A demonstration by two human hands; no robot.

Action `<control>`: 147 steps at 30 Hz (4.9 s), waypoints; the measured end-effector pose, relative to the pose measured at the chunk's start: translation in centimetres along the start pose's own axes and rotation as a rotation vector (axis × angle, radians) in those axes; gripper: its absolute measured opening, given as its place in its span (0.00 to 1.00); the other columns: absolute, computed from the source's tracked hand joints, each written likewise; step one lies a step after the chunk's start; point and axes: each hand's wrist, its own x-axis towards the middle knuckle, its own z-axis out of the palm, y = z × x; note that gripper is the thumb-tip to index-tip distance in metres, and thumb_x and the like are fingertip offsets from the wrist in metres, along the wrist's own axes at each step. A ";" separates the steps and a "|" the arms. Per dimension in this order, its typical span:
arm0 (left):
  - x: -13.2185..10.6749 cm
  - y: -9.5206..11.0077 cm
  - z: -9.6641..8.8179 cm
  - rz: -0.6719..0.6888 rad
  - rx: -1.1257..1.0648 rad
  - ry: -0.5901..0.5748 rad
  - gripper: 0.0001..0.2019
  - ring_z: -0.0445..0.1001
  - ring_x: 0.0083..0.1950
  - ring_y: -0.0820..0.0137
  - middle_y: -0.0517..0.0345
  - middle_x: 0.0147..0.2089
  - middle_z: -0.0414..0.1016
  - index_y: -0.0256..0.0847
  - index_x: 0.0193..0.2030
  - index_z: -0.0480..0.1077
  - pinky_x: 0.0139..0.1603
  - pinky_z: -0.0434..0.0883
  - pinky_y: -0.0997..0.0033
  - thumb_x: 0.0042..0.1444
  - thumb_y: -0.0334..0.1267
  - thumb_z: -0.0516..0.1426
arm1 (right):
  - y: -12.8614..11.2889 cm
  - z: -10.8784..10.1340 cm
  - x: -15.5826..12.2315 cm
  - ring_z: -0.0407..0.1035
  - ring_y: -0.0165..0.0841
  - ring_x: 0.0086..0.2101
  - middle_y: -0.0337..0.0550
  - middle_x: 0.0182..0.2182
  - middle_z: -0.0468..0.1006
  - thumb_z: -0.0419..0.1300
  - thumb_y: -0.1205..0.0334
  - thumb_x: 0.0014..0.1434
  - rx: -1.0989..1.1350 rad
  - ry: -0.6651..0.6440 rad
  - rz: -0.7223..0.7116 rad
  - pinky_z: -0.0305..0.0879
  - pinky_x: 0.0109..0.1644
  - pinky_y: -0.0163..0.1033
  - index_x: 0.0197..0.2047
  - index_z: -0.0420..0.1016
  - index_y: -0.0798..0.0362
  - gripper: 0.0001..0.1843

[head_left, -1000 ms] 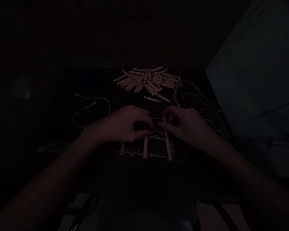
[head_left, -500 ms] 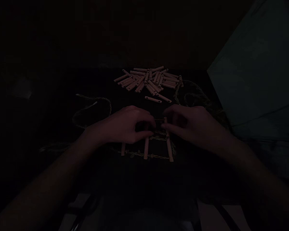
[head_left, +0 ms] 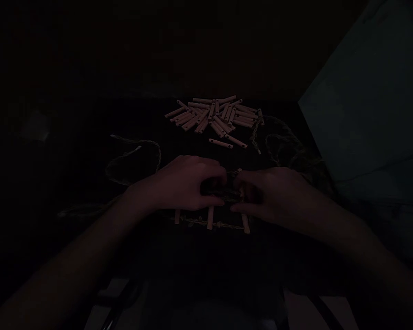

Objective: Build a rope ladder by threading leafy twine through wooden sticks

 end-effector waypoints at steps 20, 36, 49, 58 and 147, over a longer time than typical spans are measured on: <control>0.2 -0.2 0.4 0.013 0.002 0.013 0.08 0.75 0.42 0.70 0.60 0.43 0.77 0.42 0.44 0.76 0.39 0.67 0.74 0.61 0.41 0.62 | -0.2 0.2 0.1 0.75 0.34 0.29 0.36 0.29 0.81 0.69 0.55 0.58 0.005 0.019 0.067 0.55 0.29 0.37 0.40 0.76 0.50 0.11; 0.2 -0.3 0.4 0.027 0.005 0.023 0.07 0.75 0.40 0.71 0.60 0.42 0.77 0.41 0.44 0.76 0.39 0.67 0.74 0.61 0.41 0.62 | -0.3 0.1 0.1 0.75 0.35 0.31 0.36 0.30 0.81 0.68 0.55 0.59 0.001 -0.003 0.083 0.56 0.31 0.38 0.41 0.76 0.51 0.11; -0.1 -0.3 -0.7 -0.016 -0.044 -0.008 0.10 0.75 0.42 0.72 0.61 0.42 0.78 0.40 0.45 0.75 0.43 0.66 0.73 0.61 0.29 0.54 | -0.5 0.1 0.0 0.74 0.34 0.31 0.36 0.31 0.80 0.68 0.57 0.60 -0.026 -0.006 0.089 0.55 0.31 0.37 0.43 0.76 0.50 0.10; -0.3 -0.7 -1.1 -0.046 -0.104 -0.058 0.05 0.77 0.42 0.73 0.64 0.42 0.80 0.43 0.41 0.77 0.46 0.66 0.73 0.61 0.35 0.59 | -0.5 0.0 0.0 0.74 0.35 0.31 0.37 0.32 0.80 0.68 0.55 0.60 -0.024 -0.020 0.116 0.55 0.31 0.37 0.43 0.74 0.51 0.12; 0.3 -1.1 -0.2 -0.057 0.026 0.158 0.09 0.74 0.45 0.68 0.54 0.46 0.76 0.38 0.48 0.75 0.45 0.68 0.70 0.65 0.38 0.58 | -0.3 0.2 0.3 0.74 0.33 0.30 0.35 0.29 0.80 0.69 0.56 0.59 0.049 -0.038 0.159 0.57 0.31 0.37 0.44 0.75 0.51 0.13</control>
